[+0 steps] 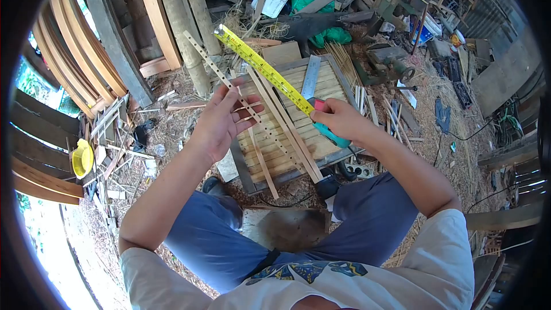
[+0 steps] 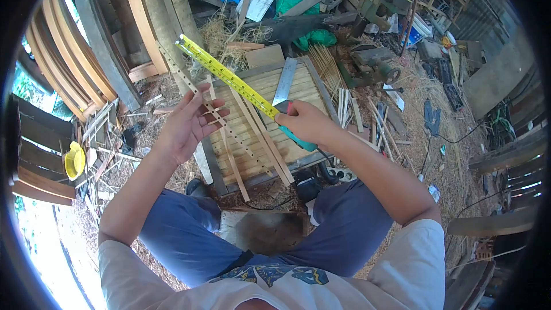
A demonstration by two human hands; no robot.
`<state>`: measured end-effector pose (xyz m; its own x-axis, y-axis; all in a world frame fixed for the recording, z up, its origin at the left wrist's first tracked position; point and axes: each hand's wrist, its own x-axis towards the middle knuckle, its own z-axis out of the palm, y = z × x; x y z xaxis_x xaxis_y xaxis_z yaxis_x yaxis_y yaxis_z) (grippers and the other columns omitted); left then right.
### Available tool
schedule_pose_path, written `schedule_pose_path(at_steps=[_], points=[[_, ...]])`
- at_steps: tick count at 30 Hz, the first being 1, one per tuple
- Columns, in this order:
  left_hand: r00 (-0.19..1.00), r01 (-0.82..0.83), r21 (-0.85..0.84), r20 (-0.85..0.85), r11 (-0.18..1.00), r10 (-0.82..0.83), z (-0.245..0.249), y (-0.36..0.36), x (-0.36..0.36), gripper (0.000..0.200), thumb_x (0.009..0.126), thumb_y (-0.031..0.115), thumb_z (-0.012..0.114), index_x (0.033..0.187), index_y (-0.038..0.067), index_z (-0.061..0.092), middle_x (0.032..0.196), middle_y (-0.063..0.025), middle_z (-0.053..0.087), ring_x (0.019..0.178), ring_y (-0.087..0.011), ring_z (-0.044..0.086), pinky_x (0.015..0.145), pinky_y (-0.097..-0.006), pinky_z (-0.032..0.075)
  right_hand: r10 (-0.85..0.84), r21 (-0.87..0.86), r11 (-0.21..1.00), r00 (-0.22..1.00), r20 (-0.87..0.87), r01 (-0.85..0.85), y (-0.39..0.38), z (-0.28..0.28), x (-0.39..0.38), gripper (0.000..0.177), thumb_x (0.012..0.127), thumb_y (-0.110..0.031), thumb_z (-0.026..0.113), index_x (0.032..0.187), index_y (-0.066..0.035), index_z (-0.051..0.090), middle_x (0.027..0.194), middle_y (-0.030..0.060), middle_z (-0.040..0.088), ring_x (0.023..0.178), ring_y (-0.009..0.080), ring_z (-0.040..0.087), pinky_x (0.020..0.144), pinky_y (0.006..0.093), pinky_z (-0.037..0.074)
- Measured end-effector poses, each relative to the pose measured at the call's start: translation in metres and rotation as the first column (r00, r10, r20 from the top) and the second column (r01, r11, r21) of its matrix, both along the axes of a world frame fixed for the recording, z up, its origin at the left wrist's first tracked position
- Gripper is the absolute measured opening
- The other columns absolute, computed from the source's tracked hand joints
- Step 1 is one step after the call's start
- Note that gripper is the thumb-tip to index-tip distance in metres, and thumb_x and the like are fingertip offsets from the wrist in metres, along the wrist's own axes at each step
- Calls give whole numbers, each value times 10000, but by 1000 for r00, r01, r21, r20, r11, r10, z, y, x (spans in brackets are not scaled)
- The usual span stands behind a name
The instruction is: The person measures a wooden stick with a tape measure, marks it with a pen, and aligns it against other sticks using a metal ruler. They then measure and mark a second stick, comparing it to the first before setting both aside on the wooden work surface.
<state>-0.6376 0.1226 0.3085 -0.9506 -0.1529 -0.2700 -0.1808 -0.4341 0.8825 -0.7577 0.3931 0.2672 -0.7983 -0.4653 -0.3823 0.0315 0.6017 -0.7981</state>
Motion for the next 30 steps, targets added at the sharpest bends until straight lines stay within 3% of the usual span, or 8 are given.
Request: schedule_pose_path(at_steps=[4,10,16,22,25,30], points=[[1000,3,-46,-22,999,-4,-3,1,-1,321,1127,273,484,1428,164,451,1284,-171,644,1182,-313,680,988,-438,582,12,-12,1000,1000,-10,-12,0,-5,0,367,955,-385,723,961,-30,629,851,55,626,742,136,568,629,322,452],[999,25,-55,-39,998,-27,-4,0,0,292,1112,271,533,1368,136,504,1261,-149,667,1178,-296,685,982,-417,585,22,-44,999,1000,-12,-23,0,-4,1,390,945,-406,718,937,-29,617,843,70,622,763,151,567,649,337,453],[997,-8,-171,-72,985,-4,-6,0,0,279,1088,249,590,1318,104,527,1260,-128,679,1162,-269,692,980,-407,584,27,-60,998,999,-30,-29,2,-7,-2,386,947,-399,722,927,-30,610,831,62,616,730,146,557,624,334,449],[997,-38,-242,-74,970,21,-3,1,-1,337,1124,307,497,1403,118,495,1260,-143,679,1131,-267,697,983,-421,579,10,-65,998,1000,-13,-11,0,-1,2,382,952,-392,721,920,-30,603,823,57,610,718,143,547,617,334,446],[996,-59,-180,-72,982,46,8,2,-1,384,1148,346,407,1465,137,463,1259,-155,678,1135,-262,690,990,-429,572,8,-56,998,1000,-3,-8,0,-1,2,383,953,-391,720,926,-27,605,834,61,609,740,141,549,628,334,448],[988,-84,-206,-144,975,54,2,0,-1,395,1157,332,372,1487,138,470,1255,-136,673,1141,-242,673,998,-419,557,18,-55,998,1000,-3,-18,0,1,4,386,953,-394,718,942,-22,615,854,70,615,768,146,557,648,332,455]])
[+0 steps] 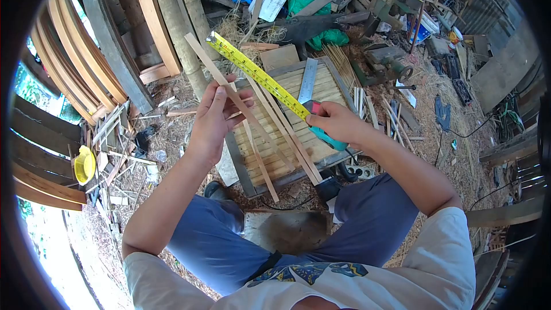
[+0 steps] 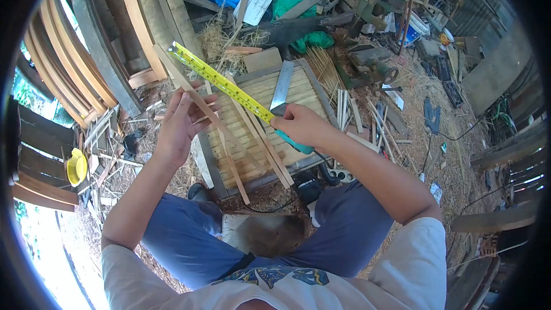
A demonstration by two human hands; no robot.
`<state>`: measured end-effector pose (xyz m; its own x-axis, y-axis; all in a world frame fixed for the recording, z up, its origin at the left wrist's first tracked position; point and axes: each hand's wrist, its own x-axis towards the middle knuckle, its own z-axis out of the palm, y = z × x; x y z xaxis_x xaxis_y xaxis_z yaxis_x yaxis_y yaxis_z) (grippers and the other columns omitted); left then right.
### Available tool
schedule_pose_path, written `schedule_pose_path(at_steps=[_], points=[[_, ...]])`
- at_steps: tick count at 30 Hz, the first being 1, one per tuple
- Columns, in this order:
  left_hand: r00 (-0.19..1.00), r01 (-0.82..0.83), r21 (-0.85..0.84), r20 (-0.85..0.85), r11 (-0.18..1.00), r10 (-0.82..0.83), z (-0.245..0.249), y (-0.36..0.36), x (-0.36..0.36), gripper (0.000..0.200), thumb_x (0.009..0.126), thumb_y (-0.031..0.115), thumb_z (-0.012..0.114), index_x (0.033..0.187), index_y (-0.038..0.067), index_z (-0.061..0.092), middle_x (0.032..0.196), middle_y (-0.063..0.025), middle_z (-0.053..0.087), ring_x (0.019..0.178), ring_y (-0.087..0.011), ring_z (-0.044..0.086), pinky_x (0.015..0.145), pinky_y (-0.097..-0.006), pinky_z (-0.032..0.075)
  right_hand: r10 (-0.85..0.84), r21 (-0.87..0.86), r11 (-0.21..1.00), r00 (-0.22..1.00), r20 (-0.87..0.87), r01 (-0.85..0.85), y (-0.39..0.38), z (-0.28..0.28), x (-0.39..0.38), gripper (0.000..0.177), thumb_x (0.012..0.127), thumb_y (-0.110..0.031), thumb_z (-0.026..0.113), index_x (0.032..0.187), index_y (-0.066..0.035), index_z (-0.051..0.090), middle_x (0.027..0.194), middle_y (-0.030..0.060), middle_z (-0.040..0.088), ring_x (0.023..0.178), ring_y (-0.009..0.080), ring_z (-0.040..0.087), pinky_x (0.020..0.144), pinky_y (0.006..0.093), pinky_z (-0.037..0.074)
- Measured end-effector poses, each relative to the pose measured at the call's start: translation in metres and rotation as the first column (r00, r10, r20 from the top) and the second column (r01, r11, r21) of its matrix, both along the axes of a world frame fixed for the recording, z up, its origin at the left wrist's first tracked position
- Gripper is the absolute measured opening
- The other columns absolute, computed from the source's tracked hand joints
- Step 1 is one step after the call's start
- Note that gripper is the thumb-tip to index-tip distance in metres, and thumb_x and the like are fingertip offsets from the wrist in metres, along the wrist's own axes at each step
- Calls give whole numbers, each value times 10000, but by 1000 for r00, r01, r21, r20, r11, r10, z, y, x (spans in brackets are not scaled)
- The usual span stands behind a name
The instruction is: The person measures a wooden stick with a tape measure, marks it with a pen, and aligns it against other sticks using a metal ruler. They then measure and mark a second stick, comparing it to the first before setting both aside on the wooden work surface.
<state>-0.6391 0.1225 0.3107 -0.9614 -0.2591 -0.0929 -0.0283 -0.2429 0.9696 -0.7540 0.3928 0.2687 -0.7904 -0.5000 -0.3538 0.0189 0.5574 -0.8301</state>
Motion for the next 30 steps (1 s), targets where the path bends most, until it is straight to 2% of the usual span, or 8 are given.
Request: schedule_pose_path(at_steps=[5,7,11,14,16,20,29,30], points=[[996,-16,-51,-88,999,12,-5,-4,-1,370,1159,280,381,1415,88,569,1179,-55,664,1069,-173,654,988,-371,544,2,10,1000,1000,-13,-2,0,1,1,398,949,-399,721,967,-11,634,874,83,632,785,158,573,676,335,473],[993,-8,-92,-120,996,-3,-2,-3,-1,372,1157,262,385,1409,70,580,1159,-50,653,1049,-170,649,988,-365,544,1,20,1000,1000,-13,-1,-2,-1,0,327,979,-347,722,997,-31,643,880,38,624,751,112,558,632,303,454],[991,21,-89,-129,996,-32,-2,-4,0,391,1152,222,371,1486,70,504,1157,-63,648,1064,-179,648,975,-369,541,2,22,1000,1000,-2,-2,-4,4,3,286,996,-318,722,1019,-42,647,884,12,615,741,88,546,611,284,440],[991,6,-59,-131,998,-13,0,-3,0,411,1142,196,366,1524,66,445,1177,-89,642,1104,-204,640,979,-402,535,12,-25,1000,1000,-4,-12,-3,-6,0,409,949,-400,730,983,0,650,895,89,653,811,162,591,704,334,487],[992,-1,-38,-128,999,-4,1,-4,0,409,1138,186,362,1522,67,433,1177,-99,647,1102,-208,645,972,-410,541,4,-18,1000,1000,-2,-5,-4,-2,3,404,947,-395,734,982,-1,649,893,86,653,808,157,588,702,332,487],[990,-12,-17,-140,1000,10,-1,-6,-1,375,1141,231,390,1471,77,480,1173,-97,657,1083,-205,660,954,-412,553,10,9,1000,1000,20,-10,-6,-4,3,281,1004,-315,712,1037,-44,643,903,14,609,773,93,544,642,289,444],[990,-24,-112,-141,993,8,0,-4,0,350,1141,289,452,1423,94,517,1173,-81,650,1059,-190,674,927,-384,566,22,13,1000,1000,-1,-22,-5,-9,-1,274,1003,-301,711,1035,-38,641,879,4,604,739,80,538,618,276,435],[991,-21,-107,-134,994,6,1,-4,1,346,1139,286,458,1421,95,519,1173,-79,648,1057,-190,674,926,-384,567,12,1,1000,1000,5,-12,-4,-9,-2,325,978,-339,719,1020,-25,645,882,33,621,757,106,558,638,294,451]])
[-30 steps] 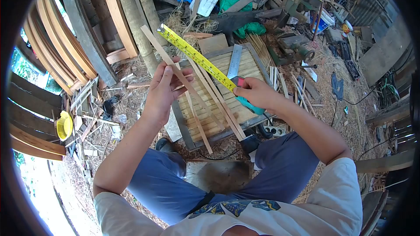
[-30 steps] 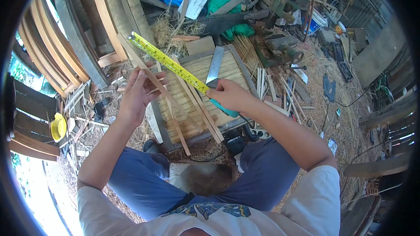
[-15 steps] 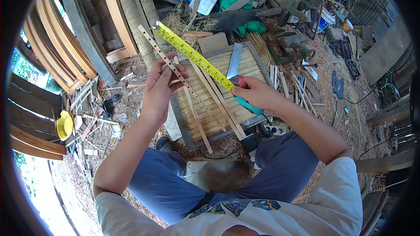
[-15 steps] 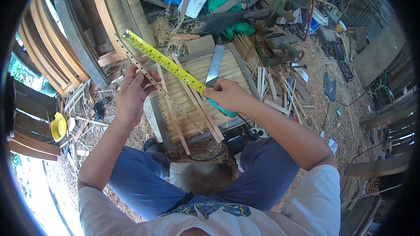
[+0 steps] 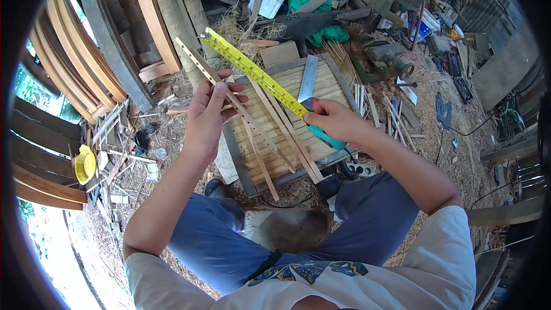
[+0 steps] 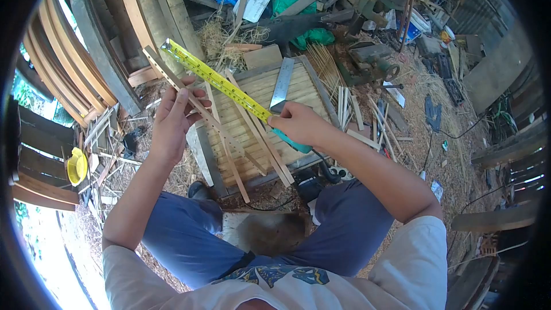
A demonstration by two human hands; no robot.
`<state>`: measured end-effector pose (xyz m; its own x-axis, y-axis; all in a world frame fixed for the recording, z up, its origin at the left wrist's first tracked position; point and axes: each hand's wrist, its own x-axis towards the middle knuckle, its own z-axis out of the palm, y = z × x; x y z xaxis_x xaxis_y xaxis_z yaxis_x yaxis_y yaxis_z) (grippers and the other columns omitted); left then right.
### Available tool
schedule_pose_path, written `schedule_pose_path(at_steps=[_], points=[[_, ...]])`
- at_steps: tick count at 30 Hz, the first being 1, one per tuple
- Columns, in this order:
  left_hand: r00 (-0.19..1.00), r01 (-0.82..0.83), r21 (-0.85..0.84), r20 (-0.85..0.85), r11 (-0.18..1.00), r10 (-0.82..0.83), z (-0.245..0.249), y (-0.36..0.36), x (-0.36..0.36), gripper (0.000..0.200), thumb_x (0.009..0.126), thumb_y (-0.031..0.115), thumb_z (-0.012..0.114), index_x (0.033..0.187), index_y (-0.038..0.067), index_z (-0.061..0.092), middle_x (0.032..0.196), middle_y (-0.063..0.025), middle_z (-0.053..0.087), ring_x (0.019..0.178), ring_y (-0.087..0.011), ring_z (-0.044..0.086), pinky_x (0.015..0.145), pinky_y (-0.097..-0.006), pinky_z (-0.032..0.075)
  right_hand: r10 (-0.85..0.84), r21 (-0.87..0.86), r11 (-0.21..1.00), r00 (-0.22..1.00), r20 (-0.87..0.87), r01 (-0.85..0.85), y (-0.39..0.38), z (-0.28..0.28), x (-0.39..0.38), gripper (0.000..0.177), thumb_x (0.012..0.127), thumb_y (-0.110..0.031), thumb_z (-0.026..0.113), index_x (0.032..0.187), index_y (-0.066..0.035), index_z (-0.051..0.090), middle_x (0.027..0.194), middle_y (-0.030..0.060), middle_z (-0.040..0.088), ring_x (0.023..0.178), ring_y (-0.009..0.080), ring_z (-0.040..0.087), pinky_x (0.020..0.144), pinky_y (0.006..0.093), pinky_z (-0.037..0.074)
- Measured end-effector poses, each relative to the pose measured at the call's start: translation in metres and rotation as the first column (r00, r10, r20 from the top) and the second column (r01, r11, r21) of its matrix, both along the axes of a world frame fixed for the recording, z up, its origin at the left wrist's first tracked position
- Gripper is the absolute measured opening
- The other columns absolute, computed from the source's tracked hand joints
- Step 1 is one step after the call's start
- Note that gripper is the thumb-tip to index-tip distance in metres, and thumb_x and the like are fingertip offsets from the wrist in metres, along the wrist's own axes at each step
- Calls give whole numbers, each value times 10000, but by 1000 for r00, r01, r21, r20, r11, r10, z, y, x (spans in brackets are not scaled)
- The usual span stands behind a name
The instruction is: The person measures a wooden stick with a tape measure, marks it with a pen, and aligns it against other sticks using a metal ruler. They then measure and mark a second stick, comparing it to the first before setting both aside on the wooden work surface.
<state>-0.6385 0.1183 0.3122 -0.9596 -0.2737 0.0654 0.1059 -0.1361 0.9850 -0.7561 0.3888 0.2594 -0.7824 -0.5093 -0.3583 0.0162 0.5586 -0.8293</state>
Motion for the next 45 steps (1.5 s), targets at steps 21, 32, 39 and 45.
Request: schedule_pose_path(at_steps=[21,32,39,45], points=[[995,-76,5,70,997,75,-4,-8,-3,338,1116,311,528,1374,96,567,1103,-51,650,1010,-171,661,893,-370,564,-35,31,999,999,-22,36,4,13,-2,358,894,-337,704,1009,-3,648,892,88,657,771,166,611,641,339,487],[993,-82,-8,80,997,83,-2,-7,-3,322,1109,315,549,1344,97,575,1081,-31,656,987,-151,662,864,-347,561,-36,26,999,999,7,36,4,20,0,359,885,-322,705,1015,9,653,902,102,662,772,171,615,636,341,488],[993,-83,-5,86,996,84,-1,-8,-3,338,1104,320,559,1350,88,573,1086,-38,656,984,-155,661,870,-356,565,-48,24,999,999,-6,48,3,16,-1,302,905,-290,711,1012,-13,655,859,55,628,756,132,575,636,316,454],[993,-74,-11,86,997,75,-3,-10,-4,348,1099,324,569,1353,86,571,1097,-40,654,985,-150,655,867,-354,565,-33,16,999,999,-12,34,4,13,-3,346,894,-307,703,1028,8,659,897,91,651,785,161,603,662,332,481]])
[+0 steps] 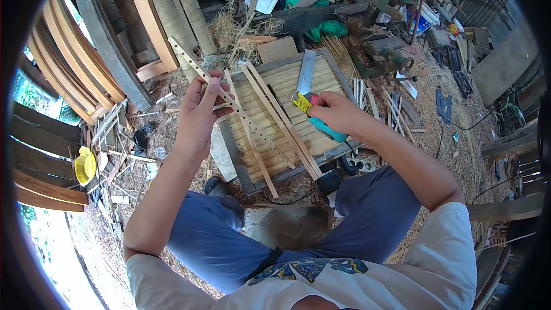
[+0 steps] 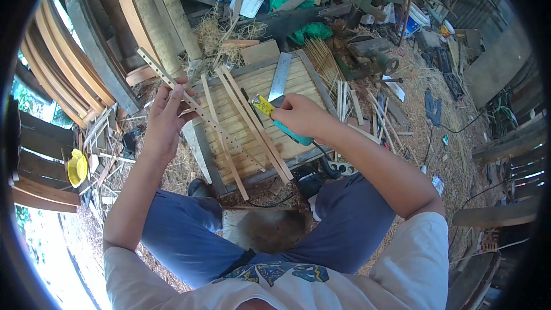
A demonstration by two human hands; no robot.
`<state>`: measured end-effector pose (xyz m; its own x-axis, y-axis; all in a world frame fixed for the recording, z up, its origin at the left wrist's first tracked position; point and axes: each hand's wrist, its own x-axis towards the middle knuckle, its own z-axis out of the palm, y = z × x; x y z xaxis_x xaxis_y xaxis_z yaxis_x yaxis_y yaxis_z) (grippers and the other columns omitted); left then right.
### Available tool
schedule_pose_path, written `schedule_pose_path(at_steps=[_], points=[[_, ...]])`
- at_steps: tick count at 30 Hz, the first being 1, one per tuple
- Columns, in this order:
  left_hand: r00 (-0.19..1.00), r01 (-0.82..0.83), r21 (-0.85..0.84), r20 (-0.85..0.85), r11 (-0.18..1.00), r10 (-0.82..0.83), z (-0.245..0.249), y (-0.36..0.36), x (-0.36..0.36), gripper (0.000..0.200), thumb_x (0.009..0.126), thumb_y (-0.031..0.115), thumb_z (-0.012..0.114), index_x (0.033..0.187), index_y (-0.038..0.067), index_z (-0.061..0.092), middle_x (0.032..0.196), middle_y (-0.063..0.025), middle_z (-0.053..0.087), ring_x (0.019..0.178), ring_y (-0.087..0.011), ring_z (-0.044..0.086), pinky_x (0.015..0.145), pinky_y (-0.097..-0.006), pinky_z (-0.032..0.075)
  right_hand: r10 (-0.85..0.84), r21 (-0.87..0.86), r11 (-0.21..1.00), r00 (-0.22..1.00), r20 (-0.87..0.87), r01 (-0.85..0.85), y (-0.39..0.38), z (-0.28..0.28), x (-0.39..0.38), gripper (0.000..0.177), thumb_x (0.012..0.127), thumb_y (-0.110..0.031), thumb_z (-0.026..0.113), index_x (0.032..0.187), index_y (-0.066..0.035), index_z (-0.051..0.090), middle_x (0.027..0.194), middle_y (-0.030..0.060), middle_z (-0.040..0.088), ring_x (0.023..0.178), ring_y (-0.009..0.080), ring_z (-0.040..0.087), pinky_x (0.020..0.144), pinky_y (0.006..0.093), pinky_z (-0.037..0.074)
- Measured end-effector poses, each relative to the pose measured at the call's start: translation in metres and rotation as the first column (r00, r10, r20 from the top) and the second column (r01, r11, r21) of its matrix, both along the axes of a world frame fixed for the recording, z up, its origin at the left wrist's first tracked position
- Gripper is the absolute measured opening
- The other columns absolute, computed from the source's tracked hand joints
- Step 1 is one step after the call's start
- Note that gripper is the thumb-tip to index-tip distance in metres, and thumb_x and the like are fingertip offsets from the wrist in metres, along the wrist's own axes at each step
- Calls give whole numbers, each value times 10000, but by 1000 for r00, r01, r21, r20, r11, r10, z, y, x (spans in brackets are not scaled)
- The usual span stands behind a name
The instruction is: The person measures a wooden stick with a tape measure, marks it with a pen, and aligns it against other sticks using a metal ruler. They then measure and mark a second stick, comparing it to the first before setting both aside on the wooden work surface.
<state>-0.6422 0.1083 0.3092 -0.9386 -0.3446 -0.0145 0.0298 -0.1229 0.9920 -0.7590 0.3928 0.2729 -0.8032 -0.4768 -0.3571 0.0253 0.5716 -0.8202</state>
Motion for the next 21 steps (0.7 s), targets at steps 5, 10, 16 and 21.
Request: schedule_pose_path(at_steps=[5,10,16,21], points=[[1000,-4,-14,9,1000,4,0,0,0,345,1099,329,568,1352,94,572,1103,-34,652,985,-141,651,857,-345,561,-22,2,1000,999,30,22,-1,1,0,279,914,-269,714,1022,-18,655,848,31,616,741,111,562,619,298,442],[1000,1,-18,13,1000,0,-2,-2,-1,330,1103,335,561,1349,116,577,1120,-18,644,991,-125,644,859,-333,554,4,3,1000,1000,6,-4,1,2,-1,378,887,-333,692,1023,18,653,909,111,656,790,176,614,664,349,496],[1000,1,-18,19,1000,0,-2,-2,0,318,1105,331,557,1347,127,582,1120,-8,641,987,-115,637,867,-332,549,-8,-6,1000,1000,19,8,-1,6,2,324,902,-301,708,1025,-6,656,883,63,635,769,139,585,645,317,468],[1000,15,-14,17,1000,-14,-1,-2,0,317,1103,336,560,1343,129,580,1118,-4,641,992,-112,632,867,-331,546,-5,0,1000,1000,13,5,-1,8,2,312,899,-291,708,1026,-10,656,888,65,637,780,139,584,655,319,470]])
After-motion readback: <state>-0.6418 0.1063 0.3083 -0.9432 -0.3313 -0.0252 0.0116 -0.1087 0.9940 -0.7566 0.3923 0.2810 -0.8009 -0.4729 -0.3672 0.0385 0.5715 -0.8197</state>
